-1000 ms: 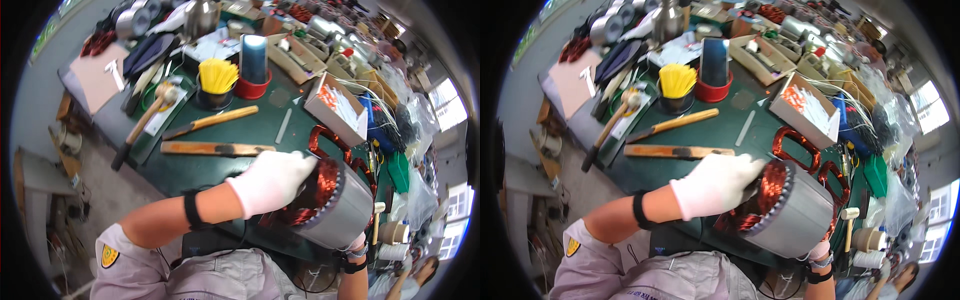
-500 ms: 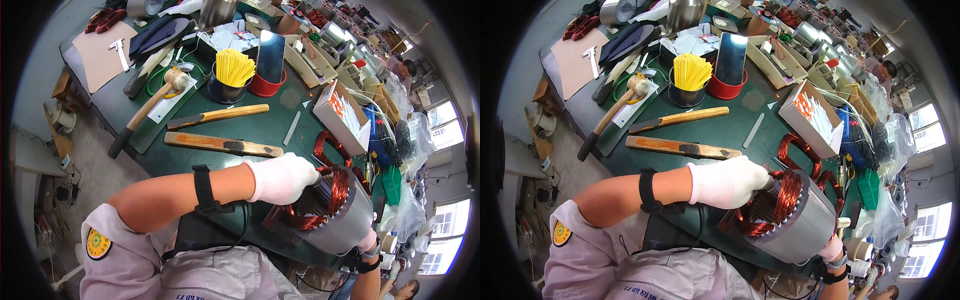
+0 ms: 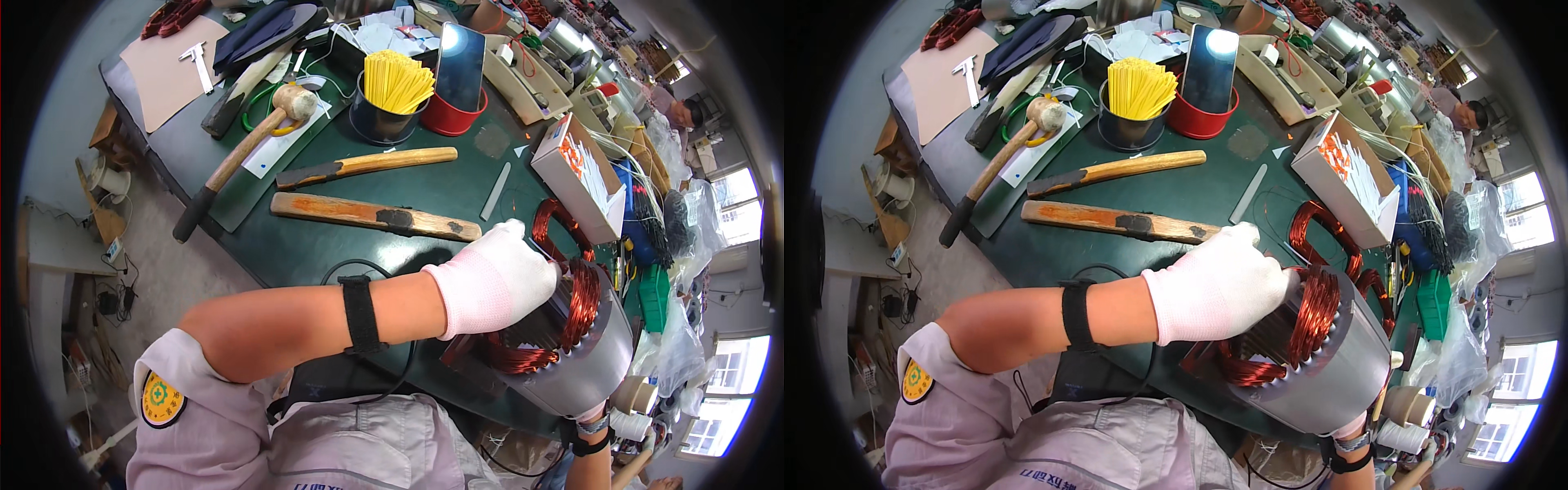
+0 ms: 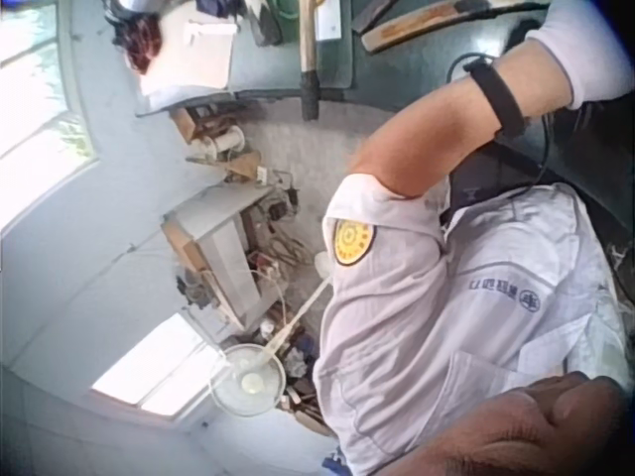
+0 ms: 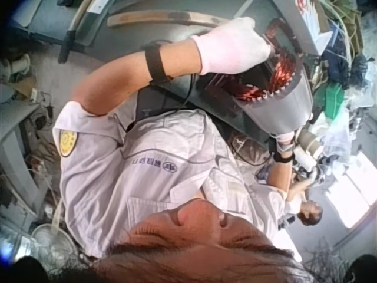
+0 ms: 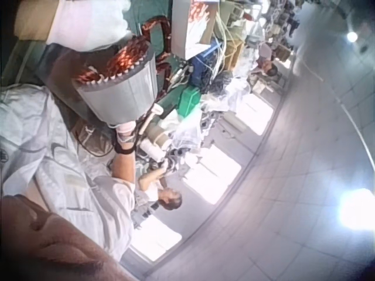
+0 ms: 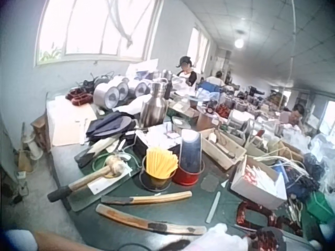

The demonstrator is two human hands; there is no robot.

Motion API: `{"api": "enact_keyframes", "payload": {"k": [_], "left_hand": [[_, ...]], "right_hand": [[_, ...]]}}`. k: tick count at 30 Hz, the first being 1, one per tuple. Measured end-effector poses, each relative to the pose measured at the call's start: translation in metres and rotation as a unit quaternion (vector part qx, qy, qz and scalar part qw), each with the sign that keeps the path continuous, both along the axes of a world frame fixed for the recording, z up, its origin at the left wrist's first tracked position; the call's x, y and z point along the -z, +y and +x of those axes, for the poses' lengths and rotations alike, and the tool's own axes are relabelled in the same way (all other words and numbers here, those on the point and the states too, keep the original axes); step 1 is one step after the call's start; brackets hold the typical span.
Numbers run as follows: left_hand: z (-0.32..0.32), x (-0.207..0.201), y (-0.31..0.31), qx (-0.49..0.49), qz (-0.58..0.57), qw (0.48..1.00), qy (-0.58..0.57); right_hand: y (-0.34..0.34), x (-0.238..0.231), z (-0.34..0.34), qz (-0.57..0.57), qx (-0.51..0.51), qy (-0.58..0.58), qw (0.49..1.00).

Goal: Manually winding and positioning copper coils inside a motor stator using tools and hand pressure.

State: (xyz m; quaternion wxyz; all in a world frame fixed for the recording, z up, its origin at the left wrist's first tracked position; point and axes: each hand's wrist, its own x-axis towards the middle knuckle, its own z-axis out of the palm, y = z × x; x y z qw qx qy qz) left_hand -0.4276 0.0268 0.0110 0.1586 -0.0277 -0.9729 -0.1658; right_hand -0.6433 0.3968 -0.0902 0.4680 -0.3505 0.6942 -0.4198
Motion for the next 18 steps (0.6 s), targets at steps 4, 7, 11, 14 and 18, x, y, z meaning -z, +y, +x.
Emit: {"api": "enact_keyframes", "payload": {"k": [4, 7, 11, 14, 18], "left_hand": [[0.002, 0.009, 0.001, -0.019, 0.009, 0.998, 0.062], [0.004, 0.008, -0.001, -0.019, 0.044, 0.998, 0.033], [0.003, 0.022, -0.001, -0.045, 0.068, 0.989, 0.12], [0.0, 0.033, 0.003, 0.007, 0.241, 0.957, 0.162], [-0.008, 0.029, 0.001, 0.023, 0.229, 0.964, 0.13]], "right_hand": [[-0.002, 0.001, 0.003, 0.005, 0.0, -0.013, 1.0], [-0.012, 0.002, 0.004, 0.006, 0.003, -0.024, 1.0], [-0.015, 0.005, 0.014, 0.003, 0.007, -0.038, 0.999], [-0.04, 0.003, 0.025, -0.009, 0.023, -0.044, 0.999], [-0.019, -0.021, 0.043, -0.026, 0.131, -0.017, 0.991]]}}
